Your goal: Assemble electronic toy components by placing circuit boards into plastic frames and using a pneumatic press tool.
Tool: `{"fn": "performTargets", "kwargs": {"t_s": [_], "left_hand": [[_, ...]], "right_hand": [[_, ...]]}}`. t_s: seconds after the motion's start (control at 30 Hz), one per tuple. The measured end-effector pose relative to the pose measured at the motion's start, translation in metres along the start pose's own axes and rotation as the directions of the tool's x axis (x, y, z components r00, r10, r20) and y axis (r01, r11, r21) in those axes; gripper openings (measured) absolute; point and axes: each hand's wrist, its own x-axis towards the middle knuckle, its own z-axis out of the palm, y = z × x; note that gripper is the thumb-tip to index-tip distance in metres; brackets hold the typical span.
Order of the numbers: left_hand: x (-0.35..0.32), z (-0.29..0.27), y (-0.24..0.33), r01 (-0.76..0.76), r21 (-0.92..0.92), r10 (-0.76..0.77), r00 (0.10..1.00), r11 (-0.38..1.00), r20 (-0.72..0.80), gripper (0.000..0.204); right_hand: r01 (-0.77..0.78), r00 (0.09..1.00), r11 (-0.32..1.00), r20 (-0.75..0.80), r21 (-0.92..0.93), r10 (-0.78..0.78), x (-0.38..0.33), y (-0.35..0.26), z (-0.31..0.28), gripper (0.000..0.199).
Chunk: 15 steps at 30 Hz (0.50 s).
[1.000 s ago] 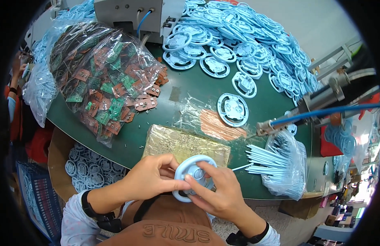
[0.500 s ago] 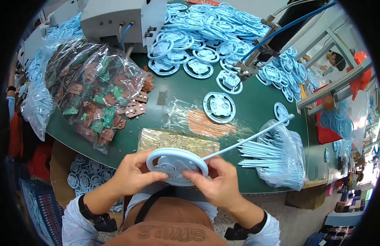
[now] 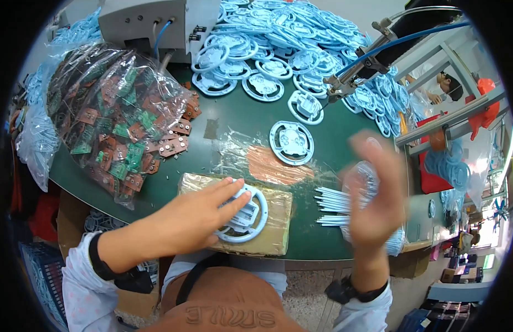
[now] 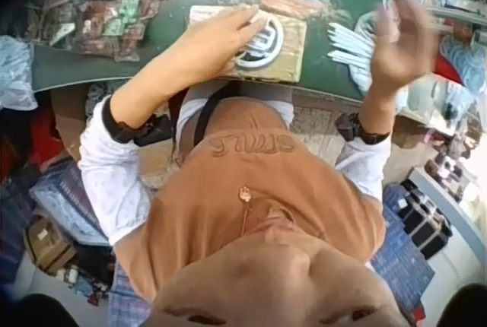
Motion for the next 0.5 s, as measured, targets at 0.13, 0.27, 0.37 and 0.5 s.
{"fn": "performTargets", "kwargs": {"t_s": [0.13, 0.27, 0.37, 0.5], "left_hand": [[0.015, -0.017, -0.015, 0.025, -0.122, 0.0, 0.981, 0.992, 0.195, 0.092], [0.003, 0.008, -0.024, -0.041, -0.411, 0.022, 0.998, 0.911, -0.053, 0.093], [-0.01, 0.004, -0.012, -0.02, -0.276, 0.004, 0.998, 0.961, -0.058, 0.092], [-0.017, -0.002, -0.008, 0.044, -0.186, -0.047, 0.999, 0.982, -0.012, 0.093]], "right_hand": [[-0.105, 0.94, 0.993, -0.319, 0.056, 0.117, 0.102, 0.045, -0.014, 0.046], [-0.266, 0.957, 0.74, 0.26, 0.618, 0.127, 0.134, 0.045, -0.032, 0.064], [-0.365, 0.922, 0.505, 0.379, 0.782, 0.081, 0.113, 0.009, -0.03, 0.068], [-0.363, 0.929, 0.33, 0.365, 0.871, 0.058, 0.079, -0.058, -0.002, 0.054]]}}
